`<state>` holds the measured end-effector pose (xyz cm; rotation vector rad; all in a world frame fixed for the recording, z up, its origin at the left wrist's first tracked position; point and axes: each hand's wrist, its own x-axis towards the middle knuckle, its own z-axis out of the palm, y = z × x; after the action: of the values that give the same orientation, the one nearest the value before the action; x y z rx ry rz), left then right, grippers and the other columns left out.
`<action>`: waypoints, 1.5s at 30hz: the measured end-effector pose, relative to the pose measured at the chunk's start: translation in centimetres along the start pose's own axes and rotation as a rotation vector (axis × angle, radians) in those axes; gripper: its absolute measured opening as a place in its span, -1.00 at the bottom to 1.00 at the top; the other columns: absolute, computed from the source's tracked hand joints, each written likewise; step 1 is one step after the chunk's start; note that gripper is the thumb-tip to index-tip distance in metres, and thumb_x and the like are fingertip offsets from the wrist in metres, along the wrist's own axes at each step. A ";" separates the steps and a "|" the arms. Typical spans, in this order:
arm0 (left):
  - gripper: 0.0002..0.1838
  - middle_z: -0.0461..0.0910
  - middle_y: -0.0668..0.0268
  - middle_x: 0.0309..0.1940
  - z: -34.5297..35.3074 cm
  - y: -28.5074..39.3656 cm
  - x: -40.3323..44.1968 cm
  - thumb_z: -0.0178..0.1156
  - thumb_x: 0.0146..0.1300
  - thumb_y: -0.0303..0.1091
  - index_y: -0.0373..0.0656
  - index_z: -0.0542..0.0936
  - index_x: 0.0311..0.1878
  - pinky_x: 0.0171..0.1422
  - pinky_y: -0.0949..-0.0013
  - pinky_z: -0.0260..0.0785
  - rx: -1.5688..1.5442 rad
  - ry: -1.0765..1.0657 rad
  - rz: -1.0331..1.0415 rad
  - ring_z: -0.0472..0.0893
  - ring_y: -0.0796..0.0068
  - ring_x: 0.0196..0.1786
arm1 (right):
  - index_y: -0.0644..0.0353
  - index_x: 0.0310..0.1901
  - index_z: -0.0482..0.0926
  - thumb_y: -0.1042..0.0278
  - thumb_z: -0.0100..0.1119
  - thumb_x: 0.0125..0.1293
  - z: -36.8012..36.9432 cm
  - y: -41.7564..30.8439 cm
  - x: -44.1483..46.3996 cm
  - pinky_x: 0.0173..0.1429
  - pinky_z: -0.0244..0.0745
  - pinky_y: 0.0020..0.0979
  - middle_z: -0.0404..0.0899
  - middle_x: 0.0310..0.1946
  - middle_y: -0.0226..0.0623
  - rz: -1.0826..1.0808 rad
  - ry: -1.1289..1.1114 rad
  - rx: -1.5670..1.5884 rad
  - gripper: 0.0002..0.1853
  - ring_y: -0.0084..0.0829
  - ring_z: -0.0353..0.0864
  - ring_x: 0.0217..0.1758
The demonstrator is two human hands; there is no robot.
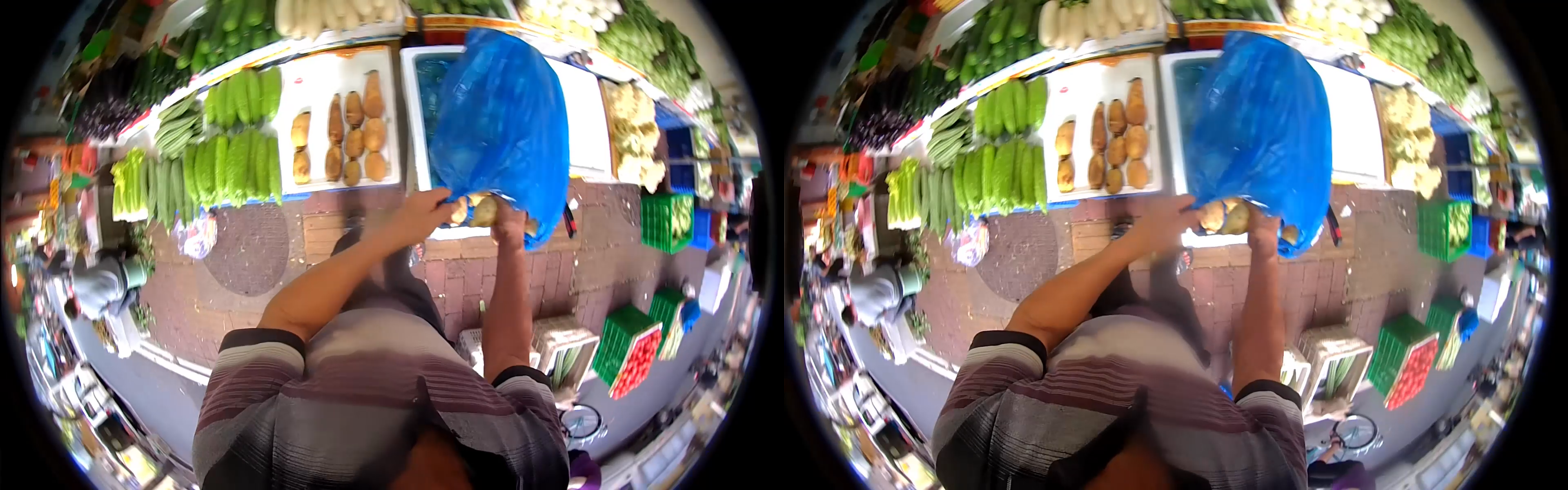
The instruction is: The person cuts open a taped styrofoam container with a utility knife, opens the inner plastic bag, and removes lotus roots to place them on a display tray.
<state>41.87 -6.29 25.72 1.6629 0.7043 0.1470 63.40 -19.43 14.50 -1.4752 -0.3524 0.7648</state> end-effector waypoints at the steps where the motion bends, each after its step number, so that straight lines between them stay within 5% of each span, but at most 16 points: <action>1: -0.64 0.65 0.26 -0.42 0.1 -1.1 0.6 0.16 0.44 -0.10 -0.27 0.59 -0.15 -0.29 0.33 0.42 0.066 0.000 0.030 0.56 0.53 -0.40 | 0.19 0.24 0.44 0.39 0.31 0.24 0.5 -1.0 -1.7 0.12 0.56 -0.23 0.57 0.01 -0.30 0.045 0.002 0.075 -0.48 -0.31 0.58 -0.02; 3: -0.67 0.64 0.31 -0.42 0.1 -1.8 1.2 0.18 0.44 -0.13 -0.28 0.59 -0.19 -0.29 0.38 0.40 0.065 0.016 0.055 0.54 0.60 -0.38 | 0.20 0.23 0.39 0.46 0.33 0.19 0.2 -0.5 -5.5 -0.02 0.68 -0.25 0.55 -0.19 -0.38 0.062 -0.028 0.241 -0.44 -0.41 0.63 -0.18; 5: -0.70 0.60 0.39 -0.44 0.0 -2.2 1.5 0.23 0.42 -0.18 -0.28 0.58 -0.24 -0.32 0.48 0.32 -0.060 -0.006 -0.012 0.46 0.70 -0.39 | 0.21 0.26 0.37 0.45 0.35 0.20 0.5 -3.3 -11.1 -0.12 0.66 -0.32 0.52 -0.14 -0.39 0.243 -0.090 0.447 -0.41 -0.49 0.60 -0.20; 6: -0.72 0.60 0.42 -0.44 -0.7 -0.4 1.4 0.22 0.44 -0.19 -0.26 0.59 -0.20 -0.31 0.52 0.29 -0.011 -0.061 -0.018 0.43 0.71 -0.40 | 0.17 0.25 0.34 0.38 0.38 0.19 0.0 -3.2 -13.4 0.07 0.71 -0.08 0.52 -0.22 -0.35 0.291 -0.081 0.319 -0.39 -0.39 0.63 -0.20; 12: -0.74 0.64 0.38 -0.37 -1.8 -2.2 1.4 0.17 0.49 -0.24 -0.30 0.60 -0.09 -0.22 0.53 0.36 -0.210 -0.226 0.040 0.53 0.68 -0.32 | 0.24 0.26 0.30 0.32 0.46 0.10 1.0 -5.5 -29.2 0.21 0.60 0.08 0.53 -0.30 -0.31 0.441 -0.003 0.472 -0.28 -0.34 0.61 -0.26; 14: -0.74 0.65 0.35 -0.32 -2.3 -2.9 1.3 0.17 0.49 -0.26 -0.32 0.60 -0.04 -0.17 0.53 0.40 -0.244 -0.238 0.088 0.59 0.66 -0.27 | 0.29 0.44 0.15 0.22 0.44 0.12 1.7 -7.3 -34.7 0.19 0.62 -0.05 0.49 -0.13 -0.31 0.478 -0.011 0.380 -0.09 -0.39 0.60 -0.12; 18: -0.69 0.72 0.23 -0.20 -3.3 -3.8 2.1 0.16 0.51 -0.24 -0.34 0.58 0.04 -0.12 0.47 0.54 -0.304 -0.229 0.187 0.70 0.55 -0.15 | 0.32 0.43 0.17 0.32 0.44 0.04 2.7 -10.0 -43.5 0.17 0.66 -0.03 0.54 -0.11 -0.27 0.684 -0.008 0.298 -0.08 -0.32 0.65 -0.10; 23: -0.68 0.71 0.14 -0.33 -3.2 -5.2 3.3 0.33 0.35 -0.31 -0.27 0.59 0.06 -0.18 0.34 0.52 -0.251 -0.222 0.278 0.70 0.41 -0.29 | 0.34 0.42 0.22 0.56 0.43 0.02 5.6 -11.5 -46.8 0.15 0.68 -0.05 0.59 -0.03 -0.25 0.881 0.001 0.363 -0.11 -0.33 0.70 -0.11; 24: -0.63 0.71 0.10 -0.29 -3.9 -4.5 2.8 0.35 0.33 -0.30 -0.27 0.57 0.12 -0.14 0.31 0.53 -0.228 -0.275 0.244 0.71 0.34 -0.26 | 0.33 0.41 0.24 0.59 0.42 0.03 6.7 -11.2 -45.8 0.15 0.68 -0.06 0.59 -0.03 -0.26 0.922 0.021 0.343 -0.14 -0.33 0.70 -0.11; 26: -0.47 0.69 0.02 -0.15 -3.8 -6.1 2.7 0.39 0.29 -0.26 -0.29 0.50 0.25 -0.02 0.21 0.55 -0.187 -0.056 0.524 0.71 0.20 -0.16 | 0.31 0.40 0.27 0.64 0.39 0.05 7.6 -7.3 -42.7 0.15 0.68 -0.10 0.59 -0.03 -0.27 0.968 -0.062 0.331 -0.18 -0.33 0.70 -0.10; 27: -0.35 0.66 -0.04 -0.01 -5.6 -6.0 1.6 0.41 0.26 -0.23 -0.33 0.42 0.33 0.09 0.16 0.54 -0.146 -0.042 0.459 0.70 0.10 -0.03 | 0.29 0.39 0.28 0.67 0.38 0.05 8.3 -5.5 -40.4 0.15 0.68 -0.12 0.59 -0.04 -0.28 0.985 -0.103 0.327 -0.19 -0.32 0.70 -0.10; 31: -0.43 0.68 0.05 0.04 -12.4 -14.7 -0.9 0.33 0.36 -0.28 -0.19 0.43 0.38 -0.11 0.23 0.57 0.013 0.054 0.432 0.72 0.29 -0.08 | 0.21 0.37 0.32 0.72 0.29 0.07 14.0 2.1 -28.0 0.14 0.70 0.01 0.51 0.05 -0.23 1.027 -0.322 0.172 -0.24 -0.29 0.64 -0.06; 33: -0.50 0.70 0.11 -0.02 -18.5 -19.1 -3.6 0.32 0.36 -0.29 -0.20 0.50 0.32 -0.07 0.26 0.57 0.079 0.119 0.155 0.70 0.36 -0.06 | 0.18 0.40 0.29 0.70 0.31 0.09 18.6 6.0 -21.6 0.15 0.69 -0.03 0.47 0.10 -0.28 1.005 -0.415 0.206 -0.21 -0.30 0.56 0.11; 37: -0.57 0.71 0.17 -0.06 -27.8 -27.7 -14.9 0.34 0.34 -0.27 -0.28 0.59 0.19 0.15 0.37 0.49 0.075 0.430 -0.411 0.67 0.43 0.03 | 0.12 0.43 0.30 0.62 0.28 0.17 30.0 16.4 -11.5 -0.08 0.58 -0.36 0.54 -0.03 -0.37 0.822 -0.504 0.144 -0.26 -0.53 0.58 -0.06; 41: -0.61 0.70 0.18 -0.03 -29.3 -32.9 -25.1 0.29 0.39 -0.28 -0.36 0.58 0.15 0.21 0.40 0.45 -0.028 0.640 -0.665 0.64 0.45 0.07 | 0.22 0.45 0.25 0.46 0.40 0.14 41.6 22.3 -2.1 0.06 0.57 -0.30 0.58 0.04 -0.19 0.253 -0.445 -0.162 -0.18 -0.34 0.61 0.04; 45: -0.60 0.70 0.19 -0.05 -26.0 -35.9 -31.0 0.32 0.35 -0.28 -0.33 0.60 0.16 0.19 0.38 0.45 -0.155 0.629 -0.815 0.65 0.44 0.02 | 0.31 0.39 0.28 0.26 0.43 0.12 47.4 28.6 3.3 0.22 0.48 -0.14 0.58 0.07 0.13 0.080 -0.281 -0.533 -0.18 0.01 0.59 0.15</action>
<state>-8.35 1.59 7.21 1.0600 1.7425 0.1312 28.19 16.29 -9.16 -1.8884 -0.7585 0.9956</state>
